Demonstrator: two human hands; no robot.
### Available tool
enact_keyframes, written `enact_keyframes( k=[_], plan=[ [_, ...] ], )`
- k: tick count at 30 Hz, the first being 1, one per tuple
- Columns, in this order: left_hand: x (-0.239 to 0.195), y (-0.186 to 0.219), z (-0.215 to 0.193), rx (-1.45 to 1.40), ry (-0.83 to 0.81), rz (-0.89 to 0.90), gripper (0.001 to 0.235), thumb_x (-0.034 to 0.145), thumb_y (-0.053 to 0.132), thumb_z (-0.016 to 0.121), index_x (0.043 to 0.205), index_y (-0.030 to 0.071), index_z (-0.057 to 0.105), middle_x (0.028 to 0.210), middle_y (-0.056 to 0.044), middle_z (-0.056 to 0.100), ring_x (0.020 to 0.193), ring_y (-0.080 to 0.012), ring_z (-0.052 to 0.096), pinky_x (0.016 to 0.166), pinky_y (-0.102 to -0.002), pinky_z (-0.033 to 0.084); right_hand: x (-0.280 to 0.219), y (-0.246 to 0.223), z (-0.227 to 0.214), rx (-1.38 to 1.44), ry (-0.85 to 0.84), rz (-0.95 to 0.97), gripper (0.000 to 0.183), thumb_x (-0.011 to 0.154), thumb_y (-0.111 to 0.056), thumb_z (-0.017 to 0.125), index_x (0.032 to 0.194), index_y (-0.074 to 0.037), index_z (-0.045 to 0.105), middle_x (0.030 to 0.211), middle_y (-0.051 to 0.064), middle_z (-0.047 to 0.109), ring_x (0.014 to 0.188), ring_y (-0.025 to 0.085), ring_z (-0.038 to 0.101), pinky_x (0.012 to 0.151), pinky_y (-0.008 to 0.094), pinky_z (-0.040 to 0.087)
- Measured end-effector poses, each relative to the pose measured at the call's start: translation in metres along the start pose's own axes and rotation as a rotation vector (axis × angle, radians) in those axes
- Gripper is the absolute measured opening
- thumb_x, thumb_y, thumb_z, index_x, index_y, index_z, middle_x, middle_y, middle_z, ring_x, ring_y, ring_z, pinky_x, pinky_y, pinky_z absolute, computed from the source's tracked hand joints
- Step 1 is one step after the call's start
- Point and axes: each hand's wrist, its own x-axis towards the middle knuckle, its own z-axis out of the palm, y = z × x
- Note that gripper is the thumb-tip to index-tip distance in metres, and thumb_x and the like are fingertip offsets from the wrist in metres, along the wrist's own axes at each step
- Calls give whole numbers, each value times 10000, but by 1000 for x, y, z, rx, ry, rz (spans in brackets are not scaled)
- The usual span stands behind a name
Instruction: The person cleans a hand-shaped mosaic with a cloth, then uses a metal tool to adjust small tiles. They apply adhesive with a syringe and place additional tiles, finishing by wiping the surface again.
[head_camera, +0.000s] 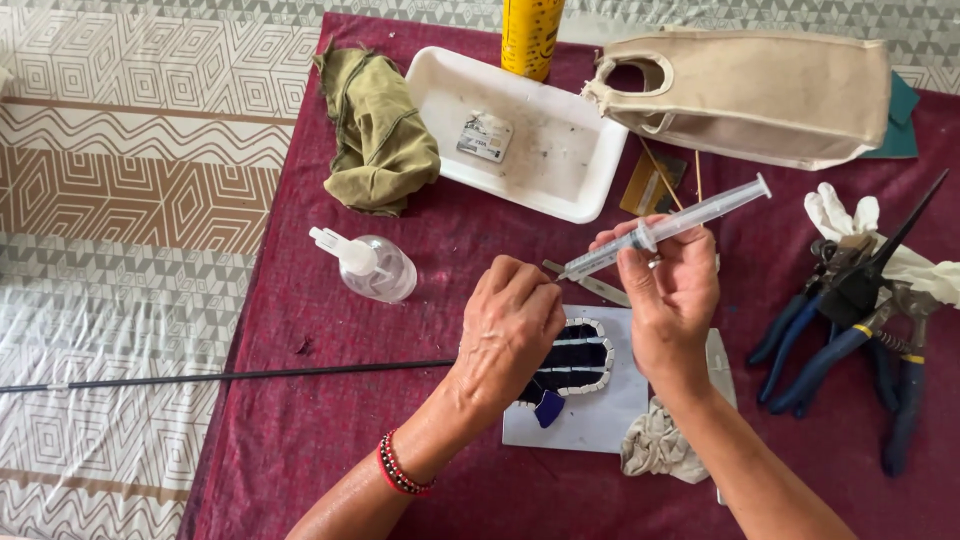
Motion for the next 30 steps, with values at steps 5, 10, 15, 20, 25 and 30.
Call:
enact_keyframes(
  k=[5, 10, 15, 20, 25, 30],
  plan=[
    [-4, -9, -9, -12, -31, -56, 37, 833, 55, 710, 798, 49, 699, 840, -104, 663, 889, -305, 618, 722, -382, 531, 9, 4, -8, 4, 95, -5, 249, 1064, -75, 560, 1260, -19, 416, 1146, 199, 600, 1060, 295, 679, 979, 493, 636],
    [-12, -35, -8, 38, -100, -113, 65, 844, 84, 713, 794, 43, 713, 843, -105, 686, 919, -296, 618, 742, -385, 510, 18, 10, -22, -44, 145, -35, 244, 1093, -68, 541, 1289, -31, 400, 1189, 193, 574, 1102, 279, 660, 1009, 488, 628],
    [-13, -51, 1, 105, -192, -234, 60, 819, 95, 690, 775, 55, 688, 809, -91, 670, 932, -293, 616, 717, -386, 501, 18, 9, -21, -27, 111, -12, 259, 1078, -83, 566, 1280, -26, 416, 1172, 204, 581, 1104, 285, 670, 1005, 507, 627],
    [-12, -47, 1, 161, -279, -202, 71, 835, 112, 653, 783, 64, 659, 788, -99, 675, 897, -304, 629, 682, -391, 499, 18, 9, -20, -18, 94, 5, 268, 1061, -76, 583, 1273, -21, 428, 1154, 200, 595, 1089, 279, 679, 986, 502, 637],
    [-21, -47, 7, 269, -335, -92, 17, 817, 96, 627, 812, 85, 638, 881, -134, 728, 874, -309, 660, 654, -384, 504, 14, 18, -19, 16, 58, 7, 264, 1044, -87, 603, 1237, -32, 432, 1136, 168, 600, 1066, 251, 684, 988, 470, 638],
    [-23, -46, 15, 283, -336, -20, 38, 800, 82, 625, 835, 77, 641, 994, -174, 752, 911, -338, 672, 669, -391, 506, 8, 32, -8, 59, -23, -34, 222, 996, -31, 631, 1153, -56, 477, 1077, 162, 611, 1014, 301, 717, 929, 488, 651]
  ],
)
